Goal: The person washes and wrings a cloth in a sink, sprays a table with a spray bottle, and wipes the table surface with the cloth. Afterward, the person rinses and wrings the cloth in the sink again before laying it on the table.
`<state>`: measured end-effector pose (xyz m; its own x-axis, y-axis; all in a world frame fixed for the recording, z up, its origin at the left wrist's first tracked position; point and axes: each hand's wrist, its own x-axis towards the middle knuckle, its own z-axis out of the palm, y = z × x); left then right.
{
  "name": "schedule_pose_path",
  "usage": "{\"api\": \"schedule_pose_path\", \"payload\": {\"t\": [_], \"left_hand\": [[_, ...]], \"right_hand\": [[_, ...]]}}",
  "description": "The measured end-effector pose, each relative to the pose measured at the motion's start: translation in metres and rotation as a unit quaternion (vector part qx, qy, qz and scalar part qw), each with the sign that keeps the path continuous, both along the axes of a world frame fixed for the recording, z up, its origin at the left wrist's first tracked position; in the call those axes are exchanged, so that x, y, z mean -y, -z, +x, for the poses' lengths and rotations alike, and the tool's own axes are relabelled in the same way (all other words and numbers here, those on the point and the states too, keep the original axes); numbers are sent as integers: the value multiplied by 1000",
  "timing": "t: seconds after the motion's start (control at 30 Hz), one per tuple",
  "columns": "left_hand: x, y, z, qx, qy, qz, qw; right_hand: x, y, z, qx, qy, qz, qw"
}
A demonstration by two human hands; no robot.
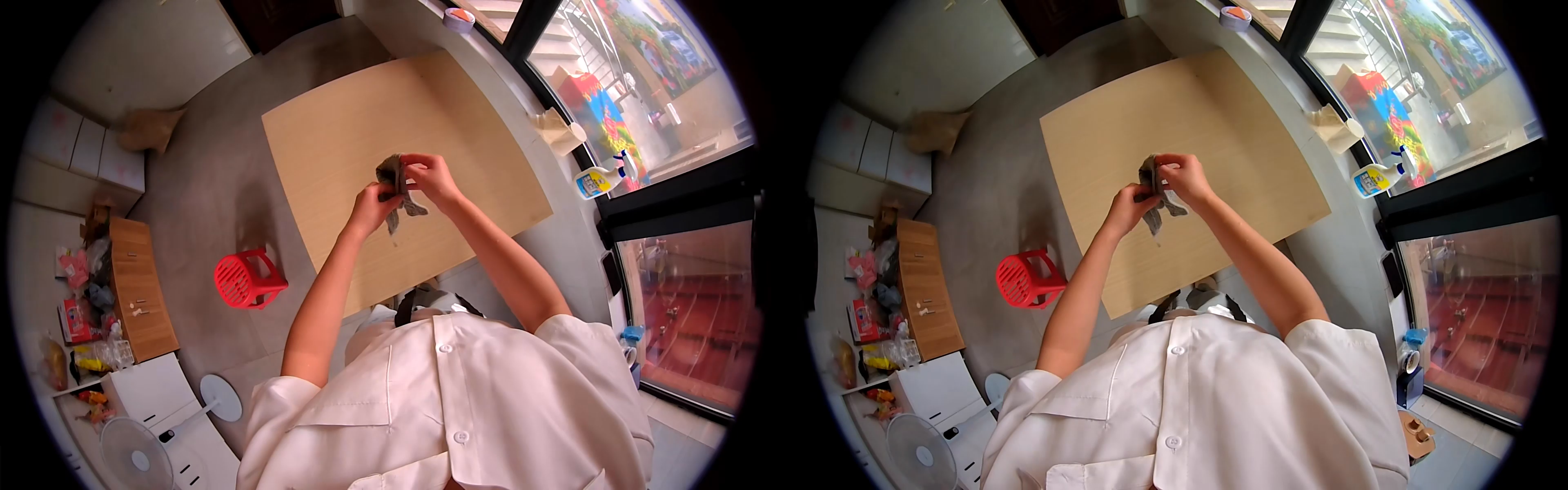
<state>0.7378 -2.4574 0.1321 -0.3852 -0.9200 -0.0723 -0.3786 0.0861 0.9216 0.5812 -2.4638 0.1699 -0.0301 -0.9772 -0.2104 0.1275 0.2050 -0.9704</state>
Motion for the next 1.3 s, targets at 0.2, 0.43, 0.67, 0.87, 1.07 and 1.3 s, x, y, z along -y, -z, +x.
{"api": "schedule_pose_path", "payload": {"t": [0.2,0.43,0.67,0.87,1.07,1.3], "left_hand": [[-7,-4,3,46,1,-60,997],[-19,-14,-4,73,96,-126,985],[-18,-1,-15,-7,24,-82,996],[-16,-11,-14,60,5,-72,996],[-26,-16,-19,52,-1,-90,995],[-29,-12,-25,152,-83,-115,978]], "right_hand": [[-1,4,-10,-252,23,-114,961],[9,10,-11,-240,108,-107,959],[6,3,-13,-265,39,-58,962],[6,8,-13,-250,25,51,966],[5,-8,-12,18,145,225,963],[6,9,-17,180,188,216,941]]}}
